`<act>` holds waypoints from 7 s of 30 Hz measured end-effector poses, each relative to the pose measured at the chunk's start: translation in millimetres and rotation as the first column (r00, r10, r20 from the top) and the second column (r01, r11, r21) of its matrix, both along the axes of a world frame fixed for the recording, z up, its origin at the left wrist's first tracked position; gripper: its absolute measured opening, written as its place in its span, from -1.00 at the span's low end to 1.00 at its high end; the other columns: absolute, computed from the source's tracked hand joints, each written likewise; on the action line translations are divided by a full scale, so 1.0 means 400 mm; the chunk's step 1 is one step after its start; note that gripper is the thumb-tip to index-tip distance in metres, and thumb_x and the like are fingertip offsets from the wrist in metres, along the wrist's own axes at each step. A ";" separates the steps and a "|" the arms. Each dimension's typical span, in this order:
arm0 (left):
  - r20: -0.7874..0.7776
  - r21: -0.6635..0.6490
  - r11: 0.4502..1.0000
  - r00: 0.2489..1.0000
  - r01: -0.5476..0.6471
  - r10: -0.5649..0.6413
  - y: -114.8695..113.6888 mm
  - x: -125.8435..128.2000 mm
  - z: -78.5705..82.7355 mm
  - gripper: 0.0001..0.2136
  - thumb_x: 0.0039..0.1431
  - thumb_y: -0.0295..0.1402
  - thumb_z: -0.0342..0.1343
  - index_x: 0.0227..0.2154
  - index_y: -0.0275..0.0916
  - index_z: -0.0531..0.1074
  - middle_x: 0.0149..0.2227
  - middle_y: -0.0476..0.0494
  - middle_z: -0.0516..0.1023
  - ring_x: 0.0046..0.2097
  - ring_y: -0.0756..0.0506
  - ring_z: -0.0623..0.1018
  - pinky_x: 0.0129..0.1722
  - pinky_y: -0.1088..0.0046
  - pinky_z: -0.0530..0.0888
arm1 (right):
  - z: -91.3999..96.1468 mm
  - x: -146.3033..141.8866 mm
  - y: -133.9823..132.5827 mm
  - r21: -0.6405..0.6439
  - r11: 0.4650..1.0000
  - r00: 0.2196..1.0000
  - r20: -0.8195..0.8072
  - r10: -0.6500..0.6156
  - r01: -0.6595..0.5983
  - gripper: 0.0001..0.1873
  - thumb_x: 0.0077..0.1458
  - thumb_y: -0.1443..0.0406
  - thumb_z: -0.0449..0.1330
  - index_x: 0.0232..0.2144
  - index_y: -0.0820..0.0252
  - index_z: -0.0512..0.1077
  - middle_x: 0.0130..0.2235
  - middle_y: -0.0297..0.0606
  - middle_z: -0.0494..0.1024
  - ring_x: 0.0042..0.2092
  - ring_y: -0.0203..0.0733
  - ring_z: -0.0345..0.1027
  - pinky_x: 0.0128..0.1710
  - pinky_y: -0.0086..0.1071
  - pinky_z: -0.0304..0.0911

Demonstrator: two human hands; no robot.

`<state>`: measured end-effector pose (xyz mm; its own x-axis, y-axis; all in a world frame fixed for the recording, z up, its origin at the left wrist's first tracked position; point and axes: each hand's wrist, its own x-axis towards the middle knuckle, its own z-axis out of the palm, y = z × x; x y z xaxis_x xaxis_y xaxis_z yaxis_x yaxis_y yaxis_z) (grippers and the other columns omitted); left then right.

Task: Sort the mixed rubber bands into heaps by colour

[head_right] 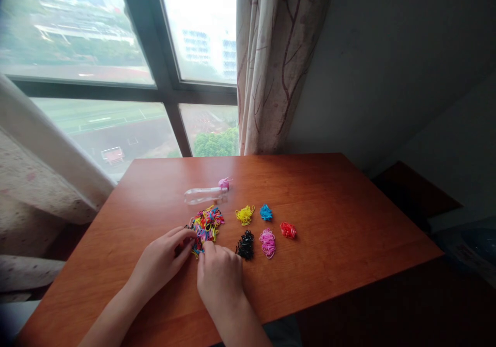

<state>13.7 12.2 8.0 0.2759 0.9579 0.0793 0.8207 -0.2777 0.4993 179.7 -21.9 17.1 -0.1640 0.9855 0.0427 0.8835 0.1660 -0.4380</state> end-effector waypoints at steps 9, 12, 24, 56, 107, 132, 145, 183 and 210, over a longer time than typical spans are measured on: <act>-0.006 -0.007 1.000 1.000 0.016 -0.016 0.002 -0.001 -0.008 -0.82 0.30 -0.33 -0.06 -0.22 -0.14 0.46 -0.22 -0.07 0.56 -0.25 -0.08 0.57 -0.30 0.46 0.40 | -0.006 0.005 -0.003 -0.048 0.999 1.000 0.002 0.002 -0.002 -0.83 0.21 0.39 0.17 -0.14 0.09 0.42 -0.30 -0.28 0.61 -0.28 -0.12 0.51 -0.39 -0.42 0.10; -0.010 -0.018 1.000 1.000 0.018 -0.018 0.003 -0.001 -0.006 -0.82 0.30 -0.33 -0.06 -0.22 -0.14 0.46 -0.22 -0.07 0.56 -0.25 -0.08 0.57 -0.29 0.45 0.40 | 0.004 0.012 -0.009 -0.037 0.999 1.000 -0.003 -0.016 0.016 -0.80 0.23 0.40 0.15 -0.10 0.09 0.41 -0.28 -0.26 0.61 -0.26 -0.13 0.52 -0.37 -0.41 0.13; 0.010 -0.016 1.000 1.000 0.016 -0.016 0.004 -0.004 -0.009 -0.84 0.29 -0.36 -0.04 -0.23 -0.14 0.45 -0.22 -0.06 0.56 -0.24 -0.07 0.57 -0.29 0.48 0.39 | -0.027 0.011 -0.003 0.033 0.996 0.997 -0.019 0.078 -0.077 -0.77 0.19 0.42 0.17 -0.10 0.10 0.41 -0.34 -0.31 0.60 -0.32 -0.16 0.50 -0.43 -0.42 0.07; 0.007 -0.003 1.000 1.000 0.007 -0.007 0.006 -0.002 -0.003 -0.85 0.28 -0.32 -0.02 -0.27 -0.12 0.46 -0.25 -0.04 0.56 -0.28 -0.06 0.58 -0.32 0.49 0.41 | -0.025 0.015 -0.007 0.166 0.985 0.979 -0.191 0.068 -0.036 -0.86 0.13 0.44 0.08 -0.40 0.13 0.36 -0.47 -0.38 0.49 -0.42 -0.27 0.40 -0.42 -0.44 -0.01; -0.012 0.024 0.999 0.999 -0.033 0.033 -0.051 -0.026 -0.014 -0.84 0.28 -0.34 -0.02 -0.24 -0.11 0.46 -0.33 0.00 0.49 -0.35 -0.02 0.52 -0.34 0.53 0.41 | -0.061 0.073 -0.061 0.167 0.982 0.945 -0.297 0.135 -0.088 -0.79 0.16 0.44 0.03 -0.41 0.11 0.40 -0.45 -0.38 0.50 -0.40 -0.27 0.38 -0.37 -0.44 0.04; 0.016 0.060 0.998 1.000 -0.005 0.004 -0.045 -0.039 -0.019 -0.84 0.29 -0.30 0.00 -0.32 -0.14 0.47 -0.34 0.02 0.50 -0.36 -0.01 0.53 -0.33 0.54 0.42 | -0.058 0.078 -0.050 0.150 0.984 0.937 -0.317 0.144 -0.100 -0.83 0.15 0.42 0.06 -0.43 0.11 0.37 -0.46 -0.41 0.49 -0.42 -0.29 0.35 -0.41 -0.42 -0.03; -0.068 0.202 0.973 0.993 0.110 -0.098 0.050 0.097 0.079 -0.84 0.32 -0.32 -0.03 -0.27 -0.15 0.47 -0.23 -0.04 0.55 -0.31 -0.01 0.55 -0.38 0.55 0.37 | -0.061 0.079 -0.049 0.124 0.986 0.917 -0.369 0.149 -0.111 -0.82 0.13 0.42 0.06 -0.39 0.09 0.42 -0.42 -0.38 0.54 -0.36 -0.25 0.41 -0.37 -0.43 0.05; -0.337 0.081 0.940 0.896 0.332 -0.288 0.190 0.243 0.093 -0.81 0.26 -0.44 -0.03 -0.34 -0.18 0.49 -0.29 -0.12 0.52 -0.31 -0.09 0.53 -0.40 0.47 0.34 | -0.064 0.079 -0.049 0.100 0.987 0.932 -0.329 0.151 -0.124 -0.83 0.12 0.44 0.12 -0.34 0.09 0.46 -0.36 -0.36 0.59 -0.31 -0.23 0.47 -0.30 -0.47 0.17; 0.003 0.123 0.992 0.999 -0.037 0.037 0.001 -0.019 0.022 -0.81 0.28 -0.28 -0.01 -0.27 -0.15 0.50 -0.42 0.03 0.54 -0.48 0.01 0.46 -0.43 0.54 0.37 | -0.061 0.060 -0.055 0.115 0.992 0.973 -0.219 0.078 -0.053 -0.82 0.15 0.47 0.09 -0.33 0.09 0.41 -0.38 -0.35 0.56 -0.34 -0.20 0.46 -0.37 -0.42 0.13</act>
